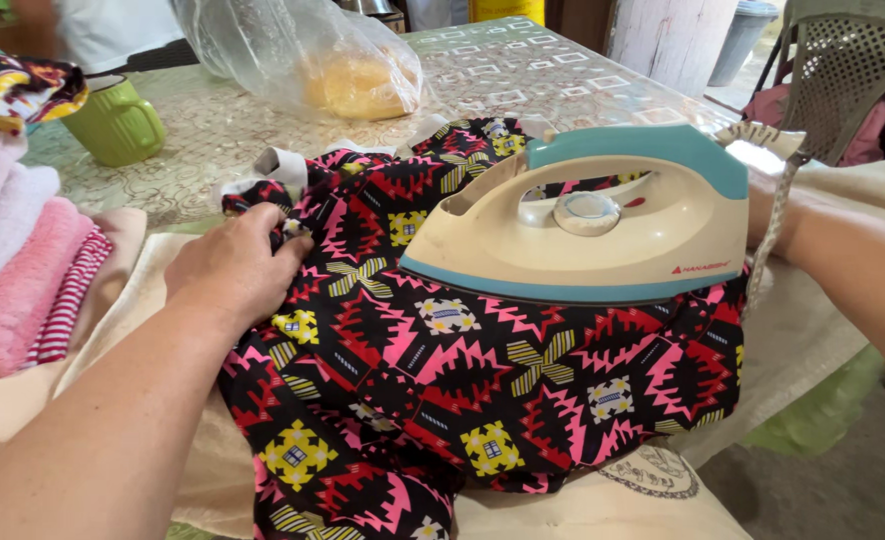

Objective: The person irons a patterned short-sleeved shirt on a table covered with a cloth. They repeatedly smooth the fabric with their hands, reposition the shirt, and use a steam iron to press different sections including the collar, sleeves, and body. The shirt is flipped and adjusted multiple times during the process.

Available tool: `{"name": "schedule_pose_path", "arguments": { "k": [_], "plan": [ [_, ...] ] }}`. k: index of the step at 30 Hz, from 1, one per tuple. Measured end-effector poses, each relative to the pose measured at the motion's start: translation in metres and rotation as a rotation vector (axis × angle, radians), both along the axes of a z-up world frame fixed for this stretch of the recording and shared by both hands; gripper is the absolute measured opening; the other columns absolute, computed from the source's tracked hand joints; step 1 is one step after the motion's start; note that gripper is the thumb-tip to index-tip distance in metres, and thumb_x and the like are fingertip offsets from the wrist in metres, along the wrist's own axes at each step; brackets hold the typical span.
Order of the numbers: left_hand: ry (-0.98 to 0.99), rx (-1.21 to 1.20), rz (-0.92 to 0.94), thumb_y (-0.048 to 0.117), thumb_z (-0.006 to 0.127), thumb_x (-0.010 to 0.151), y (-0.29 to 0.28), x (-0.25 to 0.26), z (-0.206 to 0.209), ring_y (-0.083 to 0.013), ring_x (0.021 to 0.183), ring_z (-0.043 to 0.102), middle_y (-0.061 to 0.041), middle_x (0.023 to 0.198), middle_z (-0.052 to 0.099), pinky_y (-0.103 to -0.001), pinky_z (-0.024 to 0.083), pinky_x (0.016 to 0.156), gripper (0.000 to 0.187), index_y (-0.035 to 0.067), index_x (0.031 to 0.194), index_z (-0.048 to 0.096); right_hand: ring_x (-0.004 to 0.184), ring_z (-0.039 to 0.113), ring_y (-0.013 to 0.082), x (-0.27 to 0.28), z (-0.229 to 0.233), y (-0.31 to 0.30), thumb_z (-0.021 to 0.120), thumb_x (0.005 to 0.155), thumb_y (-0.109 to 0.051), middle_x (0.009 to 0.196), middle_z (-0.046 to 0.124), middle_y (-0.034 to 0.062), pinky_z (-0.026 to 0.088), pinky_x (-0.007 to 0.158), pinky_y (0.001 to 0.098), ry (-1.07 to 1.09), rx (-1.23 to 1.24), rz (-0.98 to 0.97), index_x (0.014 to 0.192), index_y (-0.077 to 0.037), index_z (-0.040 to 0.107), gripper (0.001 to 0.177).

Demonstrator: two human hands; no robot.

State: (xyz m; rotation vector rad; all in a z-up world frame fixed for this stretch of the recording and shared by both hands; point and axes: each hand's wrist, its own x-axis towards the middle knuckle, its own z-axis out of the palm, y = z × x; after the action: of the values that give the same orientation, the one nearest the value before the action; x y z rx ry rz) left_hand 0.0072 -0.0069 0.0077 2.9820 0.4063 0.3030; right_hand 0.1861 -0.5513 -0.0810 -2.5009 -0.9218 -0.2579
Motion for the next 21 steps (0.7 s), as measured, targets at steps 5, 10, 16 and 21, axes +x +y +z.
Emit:
{"name": "schedule_pose_path", "arguments": {
  "k": [5, 10, 16, 21],
  "plan": [
    [-0.011, 0.015, 0.025, 0.054, 0.054, 0.099, -0.002, 0.005, -0.001, -0.0396, 0.116, 0.063, -0.016, 0.124, 0.068, -0.053, 0.051, 0.092, 0.043, 0.016, 0.119, 0.060, 0.089, 0.073, 0.0189, 0.008, 0.002, 0.006, 0.074, 0.082, -0.016, 0.103, 0.078, 0.0094, 0.058, 0.079, 0.0338, -0.004, -0.015, -0.018, 0.108, -0.005, 0.074, 0.029],
    [-0.056, 0.005, 0.035, 0.052, 0.056, 0.099, 0.001, 0.019, -0.003, -0.0406, 0.117, 0.062, -0.017, 0.124, 0.068, -0.054, 0.050, 0.092, 0.043, 0.014, 0.119, 0.060, 0.091, 0.073, 0.0193, 0.027, 0.006, 0.016, 0.074, 0.083, -0.019, 0.105, 0.078, 0.0094, 0.058, 0.081, 0.0340, 0.000, -0.031, -0.026, 0.110, -0.006, 0.074, 0.030],
    [-0.079, 0.014, 0.029, 0.051, 0.057, 0.099, 0.019, 0.056, -0.008, -0.0410, 0.116, 0.063, -0.017, 0.122, 0.068, -0.054, 0.050, 0.091, 0.043, 0.014, 0.121, 0.061, 0.094, 0.072, 0.0198, 0.067, 0.011, 0.044, 0.074, 0.084, -0.022, 0.108, 0.077, 0.0094, 0.057, 0.083, 0.0342, 0.002, -0.057, 0.002, 0.112, -0.007, 0.073, 0.032],
    [-0.115, 0.016, 0.038, 0.052, 0.058, 0.099, 0.034, 0.089, -0.015, -0.0407, 0.114, 0.062, -0.016, 0.121, 0.068, -0.054, 0.050, 0.090, 0.043, 0.014, 0.120, 0.061, 0.096, 0.072, 0.0202, 0.108, 0.017, 0.065, 0.074, 0.085, -0.025, 0.110, 0.077, 0.0094, 0.057, 0.085, 0.0343, -0.008, -0.079, 0.029, 0.114, -0.008, 0.073, 0.034]
  ]
}}
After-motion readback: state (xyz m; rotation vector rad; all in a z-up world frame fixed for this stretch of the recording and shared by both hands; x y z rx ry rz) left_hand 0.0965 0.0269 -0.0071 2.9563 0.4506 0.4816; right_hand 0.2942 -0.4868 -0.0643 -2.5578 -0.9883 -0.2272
